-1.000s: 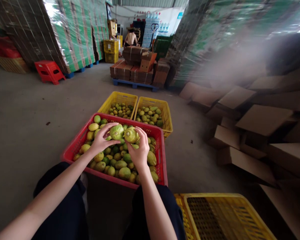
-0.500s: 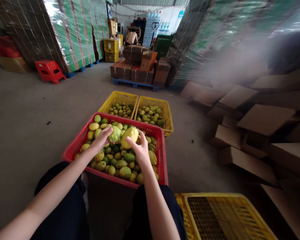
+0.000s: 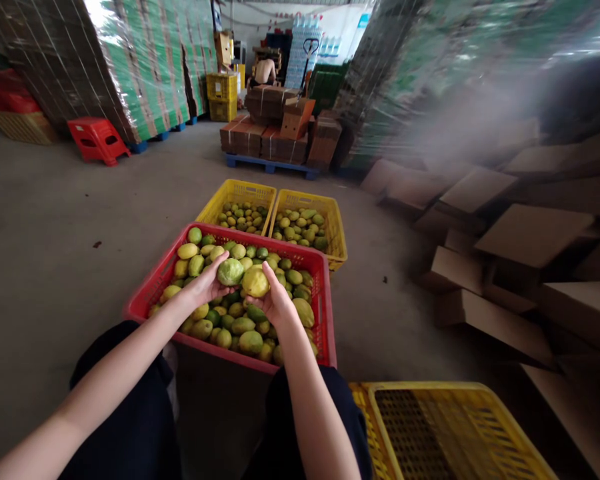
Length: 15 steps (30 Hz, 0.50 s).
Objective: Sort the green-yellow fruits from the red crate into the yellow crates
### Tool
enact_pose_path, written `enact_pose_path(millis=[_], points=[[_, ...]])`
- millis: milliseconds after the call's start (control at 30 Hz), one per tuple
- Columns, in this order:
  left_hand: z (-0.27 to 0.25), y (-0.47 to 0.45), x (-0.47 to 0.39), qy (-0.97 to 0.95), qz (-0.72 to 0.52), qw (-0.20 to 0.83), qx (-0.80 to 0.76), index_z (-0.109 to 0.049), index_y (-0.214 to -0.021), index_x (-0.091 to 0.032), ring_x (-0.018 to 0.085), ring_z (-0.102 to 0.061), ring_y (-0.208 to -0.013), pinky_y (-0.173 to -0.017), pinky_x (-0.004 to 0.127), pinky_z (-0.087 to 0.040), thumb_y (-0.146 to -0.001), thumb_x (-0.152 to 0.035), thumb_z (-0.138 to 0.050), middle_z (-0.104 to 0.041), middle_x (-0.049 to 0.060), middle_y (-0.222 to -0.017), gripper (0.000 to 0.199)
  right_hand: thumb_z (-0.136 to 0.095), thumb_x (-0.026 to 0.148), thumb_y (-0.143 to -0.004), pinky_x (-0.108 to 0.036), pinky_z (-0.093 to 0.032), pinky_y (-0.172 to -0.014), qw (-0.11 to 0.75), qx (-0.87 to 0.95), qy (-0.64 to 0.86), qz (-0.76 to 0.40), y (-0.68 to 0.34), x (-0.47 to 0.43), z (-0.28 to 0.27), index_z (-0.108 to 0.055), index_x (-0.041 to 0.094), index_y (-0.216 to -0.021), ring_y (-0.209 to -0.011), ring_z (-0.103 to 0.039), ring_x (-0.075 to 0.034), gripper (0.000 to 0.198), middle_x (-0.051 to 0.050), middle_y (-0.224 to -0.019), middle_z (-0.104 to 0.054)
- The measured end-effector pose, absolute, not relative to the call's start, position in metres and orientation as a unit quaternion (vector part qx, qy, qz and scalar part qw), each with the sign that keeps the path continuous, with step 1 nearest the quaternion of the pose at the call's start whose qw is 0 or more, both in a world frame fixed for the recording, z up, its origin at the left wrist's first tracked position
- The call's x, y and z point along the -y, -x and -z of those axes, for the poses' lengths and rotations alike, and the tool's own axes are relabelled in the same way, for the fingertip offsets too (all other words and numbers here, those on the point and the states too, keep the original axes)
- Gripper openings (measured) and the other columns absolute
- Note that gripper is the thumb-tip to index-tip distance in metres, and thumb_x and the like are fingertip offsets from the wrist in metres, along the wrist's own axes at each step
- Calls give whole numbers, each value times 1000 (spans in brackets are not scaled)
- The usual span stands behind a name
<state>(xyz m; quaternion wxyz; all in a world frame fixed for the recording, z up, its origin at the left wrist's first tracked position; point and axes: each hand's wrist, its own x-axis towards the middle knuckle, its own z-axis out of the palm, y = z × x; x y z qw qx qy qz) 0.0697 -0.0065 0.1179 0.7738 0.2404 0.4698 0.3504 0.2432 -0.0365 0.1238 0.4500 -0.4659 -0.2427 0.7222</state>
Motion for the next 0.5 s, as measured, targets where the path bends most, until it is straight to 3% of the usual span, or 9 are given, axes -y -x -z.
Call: enact_pose_path(millis=[133,367,500], points=[[-122,-71,9,-220,-369,778,-458,-73,-91,-12,15,-63,-60,-52,21,-50,-85,-57,-60,-71,7,-75,48,-63,50,-85,-27,-61,-56,461,225,439,-738,-243,35,-121,-67,17,-90,-63,-71,-17,33,-6,-80,-76],[-134,-68,8,-164,-508,787,-310,-67,-96,-12,15,-69,-84,-75,23,-57,-93,-26,-56,-73,8,-94,18,-73,27,-75,-28,-60,-67,581,210,346,-706,-242,38,-126,-66,21,-86,-75,-71,-17,14,0,-83,-75],[-135,-68,8,-129,-529,779,-312,-65,-93,-15,16,-70,-85,-76,27,-58,-98,-22,-44,-72,7,-91,23,-70,23,-78,-29,-60,-70,612,187,339,-689,-239,36,-124,-66,24,-91,-76,-70,-16,14,2,-86,-74]])
